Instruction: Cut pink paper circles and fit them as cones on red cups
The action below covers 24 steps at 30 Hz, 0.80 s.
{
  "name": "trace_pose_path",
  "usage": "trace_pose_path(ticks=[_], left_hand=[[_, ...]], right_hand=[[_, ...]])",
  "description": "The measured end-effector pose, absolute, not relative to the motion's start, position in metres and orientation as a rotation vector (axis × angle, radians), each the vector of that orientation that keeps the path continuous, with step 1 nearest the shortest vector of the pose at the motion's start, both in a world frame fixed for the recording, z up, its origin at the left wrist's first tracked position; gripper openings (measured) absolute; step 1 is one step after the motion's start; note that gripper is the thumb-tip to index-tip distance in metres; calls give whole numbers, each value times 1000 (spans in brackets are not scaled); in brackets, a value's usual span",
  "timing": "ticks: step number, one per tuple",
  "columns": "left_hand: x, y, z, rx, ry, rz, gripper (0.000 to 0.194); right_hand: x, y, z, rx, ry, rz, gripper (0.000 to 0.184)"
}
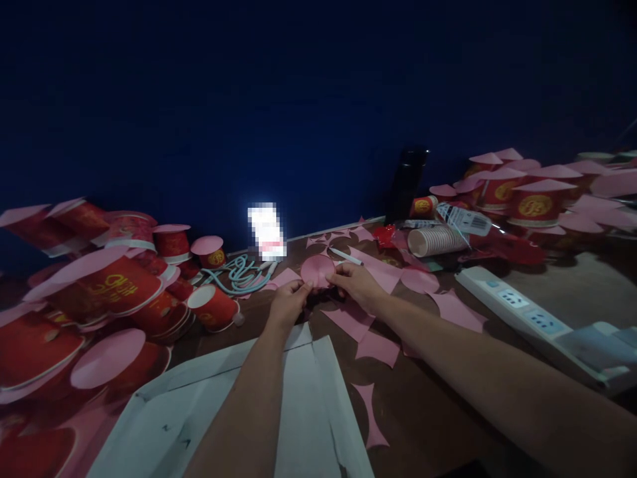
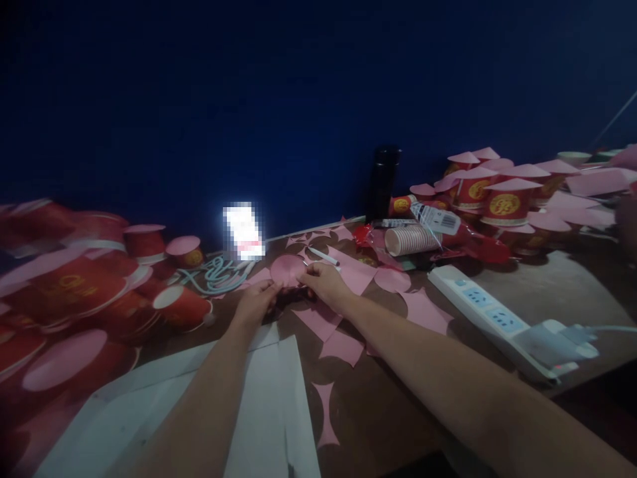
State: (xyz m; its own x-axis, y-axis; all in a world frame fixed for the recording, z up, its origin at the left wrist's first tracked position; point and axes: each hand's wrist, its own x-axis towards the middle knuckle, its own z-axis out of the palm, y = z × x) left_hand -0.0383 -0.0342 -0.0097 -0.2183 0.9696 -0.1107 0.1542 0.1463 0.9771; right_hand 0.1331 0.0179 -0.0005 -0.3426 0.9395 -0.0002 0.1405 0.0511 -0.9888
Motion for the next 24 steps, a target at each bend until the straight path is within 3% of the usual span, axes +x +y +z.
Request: trace_pose_path(ticks=[24], left_hand=[[-39, -32, -14, 1075, 1461, 1203, 40]], right_hand=[[128, 11, 6, -1190, -1501, 1472, 23]])
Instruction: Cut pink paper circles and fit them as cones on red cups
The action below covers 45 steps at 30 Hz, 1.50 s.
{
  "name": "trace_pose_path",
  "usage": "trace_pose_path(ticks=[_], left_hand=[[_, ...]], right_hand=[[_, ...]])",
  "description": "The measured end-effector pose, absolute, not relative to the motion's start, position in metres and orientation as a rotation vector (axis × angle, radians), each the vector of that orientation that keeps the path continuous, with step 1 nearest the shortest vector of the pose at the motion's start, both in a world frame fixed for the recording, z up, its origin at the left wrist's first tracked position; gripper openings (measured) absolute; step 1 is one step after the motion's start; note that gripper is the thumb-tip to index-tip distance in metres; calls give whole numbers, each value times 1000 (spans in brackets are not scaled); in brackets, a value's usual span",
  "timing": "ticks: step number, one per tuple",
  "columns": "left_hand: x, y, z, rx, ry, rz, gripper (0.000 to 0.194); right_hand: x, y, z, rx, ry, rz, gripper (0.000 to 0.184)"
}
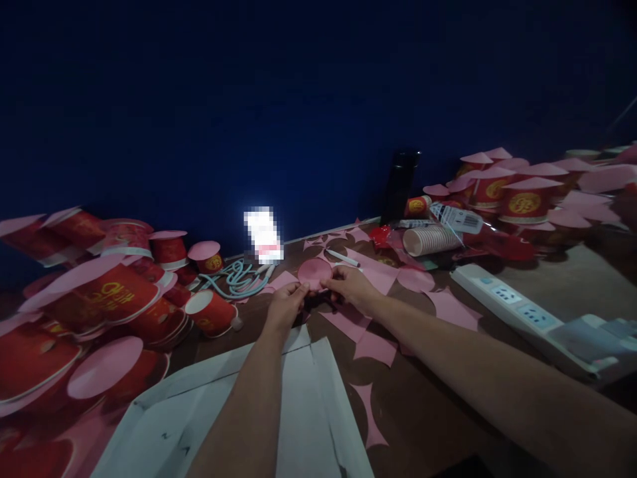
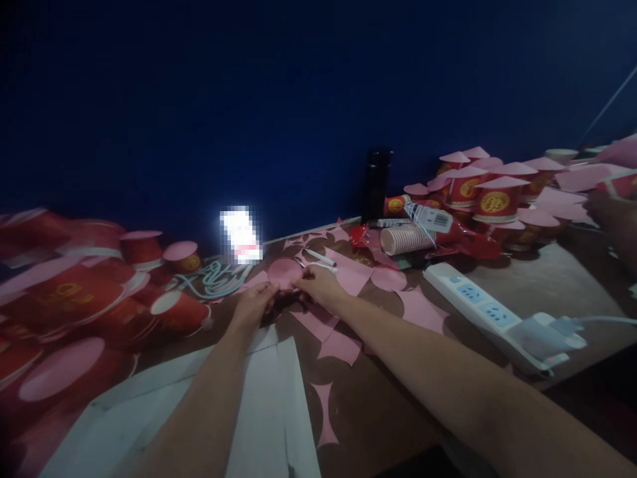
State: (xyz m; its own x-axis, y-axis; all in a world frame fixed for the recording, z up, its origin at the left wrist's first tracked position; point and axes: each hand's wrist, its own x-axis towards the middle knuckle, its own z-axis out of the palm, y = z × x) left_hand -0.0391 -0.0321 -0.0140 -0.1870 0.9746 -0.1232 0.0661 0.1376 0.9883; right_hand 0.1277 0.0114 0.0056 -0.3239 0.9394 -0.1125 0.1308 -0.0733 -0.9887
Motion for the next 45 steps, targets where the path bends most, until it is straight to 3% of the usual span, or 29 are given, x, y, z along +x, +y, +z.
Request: trace_pose_path(ticks=[17, 34, 45], left_hand=[[-38, -32, -10, 1142, 1558, 1160, 41], [-37, -36, -8, 1196, 1570, 1116, 43], [-34, -36, -8, 1229, 1519, 1079, 40]], right_hand=[[124, 8, 13, -1197, -1517, 1496, 10], [123, 8, 6, -1076, -1499, 1486, 25], [120, 9, 6, -1181, -1477, 1423, 20]])
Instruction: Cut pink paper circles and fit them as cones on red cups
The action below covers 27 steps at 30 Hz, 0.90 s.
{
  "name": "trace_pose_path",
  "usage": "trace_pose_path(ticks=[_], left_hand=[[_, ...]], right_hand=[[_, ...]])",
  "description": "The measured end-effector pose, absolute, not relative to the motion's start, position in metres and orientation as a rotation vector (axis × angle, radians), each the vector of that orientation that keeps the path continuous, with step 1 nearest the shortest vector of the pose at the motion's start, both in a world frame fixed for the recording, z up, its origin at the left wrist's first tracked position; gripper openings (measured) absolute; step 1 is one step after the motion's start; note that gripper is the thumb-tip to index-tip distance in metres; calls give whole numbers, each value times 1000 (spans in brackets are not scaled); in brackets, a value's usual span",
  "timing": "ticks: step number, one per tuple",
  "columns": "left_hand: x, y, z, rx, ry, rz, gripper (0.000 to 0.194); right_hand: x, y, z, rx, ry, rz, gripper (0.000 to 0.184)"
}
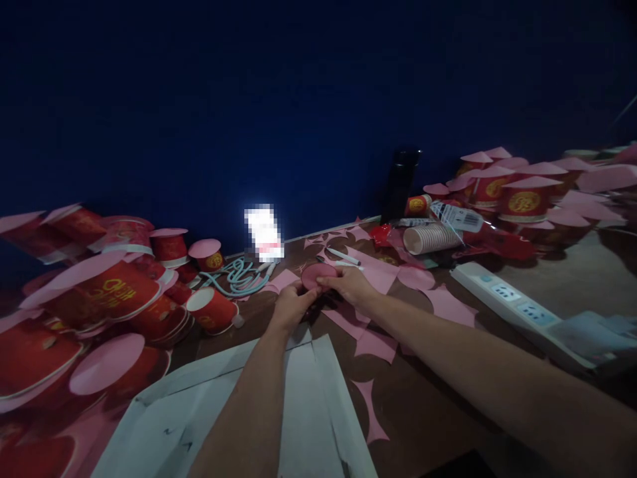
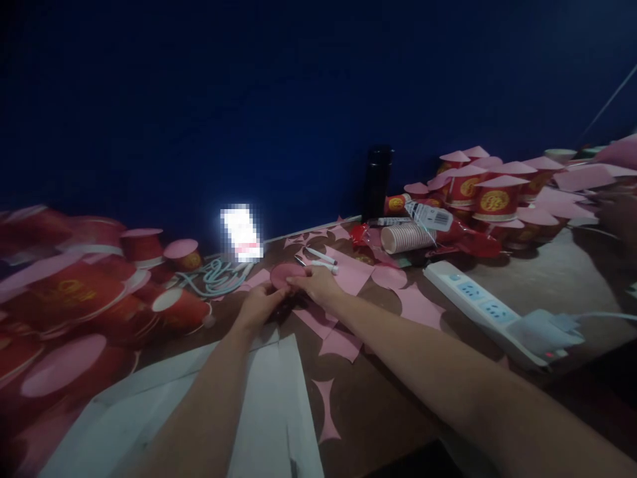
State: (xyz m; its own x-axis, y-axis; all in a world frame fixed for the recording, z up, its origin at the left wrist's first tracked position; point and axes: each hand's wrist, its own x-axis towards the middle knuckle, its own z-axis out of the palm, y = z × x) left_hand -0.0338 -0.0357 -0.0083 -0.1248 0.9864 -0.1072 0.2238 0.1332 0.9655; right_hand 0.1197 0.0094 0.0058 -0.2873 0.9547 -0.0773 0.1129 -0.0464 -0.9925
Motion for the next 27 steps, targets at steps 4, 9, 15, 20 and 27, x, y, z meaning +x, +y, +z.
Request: trace_pose_path(ticks=[4, 9, 15, 20, 27], left_hand=[[-35, -37, -4, 1268, 1621, 1068, 39], [-33, -39, 1, 1243, 1675, 1097, 38], [-34, -38, -5, 1245, 1625, 1117, 32], [-36, -37, -8, 1260, 1573, 1119, 34], [-35, -37, -9, 1162, 1570, 1156, 37]], right_hand=[[119, 6, 7, -1136, -1465, 1477, 22], [120, 0, 12, -1017, -1391, 1562, 42], [117, 5, 0, -1080, -1467, 1517, 25], [117, 9, -4, -1123, -1502, 1469, 20], [117, 3, -1, -1006, -1391, 1614, 25]])
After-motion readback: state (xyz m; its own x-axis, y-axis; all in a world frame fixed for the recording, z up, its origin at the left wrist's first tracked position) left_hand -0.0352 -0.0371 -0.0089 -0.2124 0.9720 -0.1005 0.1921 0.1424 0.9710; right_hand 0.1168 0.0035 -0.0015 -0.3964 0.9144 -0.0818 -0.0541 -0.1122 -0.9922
